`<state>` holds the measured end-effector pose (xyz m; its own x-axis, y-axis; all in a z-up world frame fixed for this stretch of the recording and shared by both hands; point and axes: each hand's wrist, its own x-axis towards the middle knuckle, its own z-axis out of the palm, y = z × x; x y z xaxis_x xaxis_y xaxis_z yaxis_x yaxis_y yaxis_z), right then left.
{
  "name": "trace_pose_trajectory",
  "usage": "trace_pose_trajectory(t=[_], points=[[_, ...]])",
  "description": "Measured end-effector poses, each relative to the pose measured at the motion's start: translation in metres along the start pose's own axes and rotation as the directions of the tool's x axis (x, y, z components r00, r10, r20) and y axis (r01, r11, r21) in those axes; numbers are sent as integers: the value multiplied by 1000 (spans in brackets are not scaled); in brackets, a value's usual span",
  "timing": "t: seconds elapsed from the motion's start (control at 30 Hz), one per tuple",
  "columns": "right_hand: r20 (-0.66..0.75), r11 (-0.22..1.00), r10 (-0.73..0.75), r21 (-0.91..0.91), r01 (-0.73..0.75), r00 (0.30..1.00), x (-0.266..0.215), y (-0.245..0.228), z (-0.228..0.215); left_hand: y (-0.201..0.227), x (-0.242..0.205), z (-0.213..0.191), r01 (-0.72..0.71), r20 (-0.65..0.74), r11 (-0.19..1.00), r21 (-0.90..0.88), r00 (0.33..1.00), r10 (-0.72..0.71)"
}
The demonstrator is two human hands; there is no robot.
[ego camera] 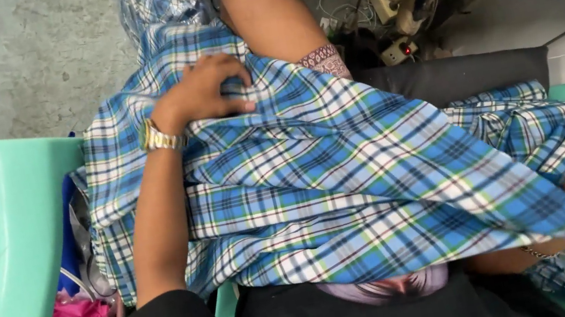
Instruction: Trimming loose threads from a plaid garment and marking a quality control checklist at a sewing station.
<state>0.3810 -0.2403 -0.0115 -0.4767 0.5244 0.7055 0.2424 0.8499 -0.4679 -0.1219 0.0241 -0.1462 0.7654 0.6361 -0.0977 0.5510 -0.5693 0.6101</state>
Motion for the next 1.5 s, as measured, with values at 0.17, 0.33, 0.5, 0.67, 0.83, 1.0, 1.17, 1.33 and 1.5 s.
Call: trace_pose_trajectory(t=[0.17,0.33,0.5,0.67,0.83,1.0,1.17,1.33,1.5], points=[[-262,698,469,-475,-535,844,-14,19,36,-4,-4,69,-48,-201,999,-20,979,43],[-331,492,686,-445,-748,648,-28,97,71,28,-24,79,-56,-426,963,-264,902,-65],[-281,437,796,-347,-830,536,13,94,90,45,-24,50,-116,-447,906,-407,890,-87],[-129,499,816,-335,-799,563,53,67,95,58,-4,26,-244,-360,916,-319,925,121],[2,605,778,-274,-748,629,83,46,107,46,14,32,-298,-613,899,-322,789,42],[118,556,822,-384,-738,558,100,42,125,103,-28,-32,-483,-948,855,-189,316,-31],[120,650,750,-310,-693,650,57,55,109,163,-128,-42,-728,-745,591,348,168,646],[-236,636,570,-480,-604,787,4,56,50,217,-117,-48,-644,-243,761,-73,752,613],[-285,417,544,-725,-548,790,4,65,35,181,-57,-46,-502,157,792,-347,801,577]])
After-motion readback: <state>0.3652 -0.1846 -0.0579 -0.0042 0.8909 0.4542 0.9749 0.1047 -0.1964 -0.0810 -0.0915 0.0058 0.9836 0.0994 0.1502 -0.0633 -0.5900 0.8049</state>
